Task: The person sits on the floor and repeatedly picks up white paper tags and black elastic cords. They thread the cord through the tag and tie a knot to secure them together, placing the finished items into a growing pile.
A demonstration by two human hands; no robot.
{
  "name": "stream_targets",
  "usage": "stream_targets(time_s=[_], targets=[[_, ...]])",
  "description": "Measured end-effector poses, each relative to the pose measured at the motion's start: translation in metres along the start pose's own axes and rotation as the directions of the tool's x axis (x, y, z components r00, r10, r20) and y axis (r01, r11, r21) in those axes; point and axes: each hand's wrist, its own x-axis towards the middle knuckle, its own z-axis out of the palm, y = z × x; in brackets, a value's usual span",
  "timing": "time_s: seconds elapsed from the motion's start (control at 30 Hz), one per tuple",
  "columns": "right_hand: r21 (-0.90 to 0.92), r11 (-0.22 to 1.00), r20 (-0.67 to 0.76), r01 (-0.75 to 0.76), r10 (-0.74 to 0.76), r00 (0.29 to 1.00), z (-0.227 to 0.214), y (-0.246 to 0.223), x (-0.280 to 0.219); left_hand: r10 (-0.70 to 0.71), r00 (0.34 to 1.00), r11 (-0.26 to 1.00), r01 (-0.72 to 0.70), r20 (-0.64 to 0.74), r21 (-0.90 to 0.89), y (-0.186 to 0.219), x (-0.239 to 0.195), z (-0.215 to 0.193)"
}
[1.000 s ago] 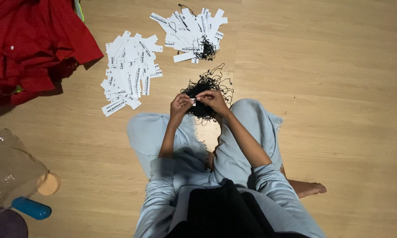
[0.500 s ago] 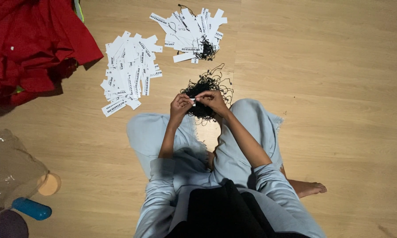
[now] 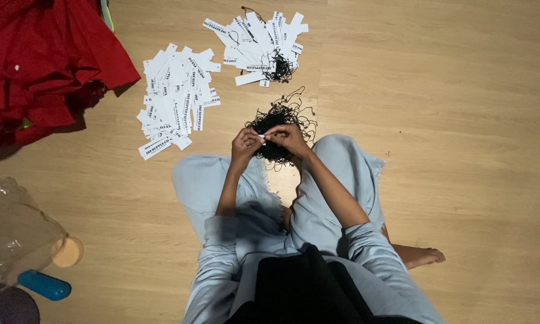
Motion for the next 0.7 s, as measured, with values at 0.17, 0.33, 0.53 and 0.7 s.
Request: stream_targets(time_s=[0.17, 0.33, 0.53, 0.7], targets=[[-0.074, 0.995, 0.051, 0.062, -0.058, 0.997, 0.003, -0.014, 0.0, -0.017, 1.0, 1.0, 0.017, -0.005, 0.013, 0.002, 0.0, 0.0], [-0.096, 0.993, 0.08, 0.073, -0.066, 0.995, 0.003, -0.016, -0.001, -0.025, 1.0, 0.996, 0.026, -0.01, 0.091, 0.001, 0.0, -0.001], [-0.077, 0.995, 0.053, 0.071, -0.067, 0.996, -0.001, -0.011, 0.0, 0.034, 0.998, 0.923, -0.051, 0.053, 0.381, 0.009, -0.002, 0.002], [0.032, 0.99, -0.121, 0.135, -0.13, 0.984, 0.0, -0.028, 0.0, 0.264, 0.951, 0.776, -0.31, 0.162, 0.549, 0.012, -0.003, 0.007]])
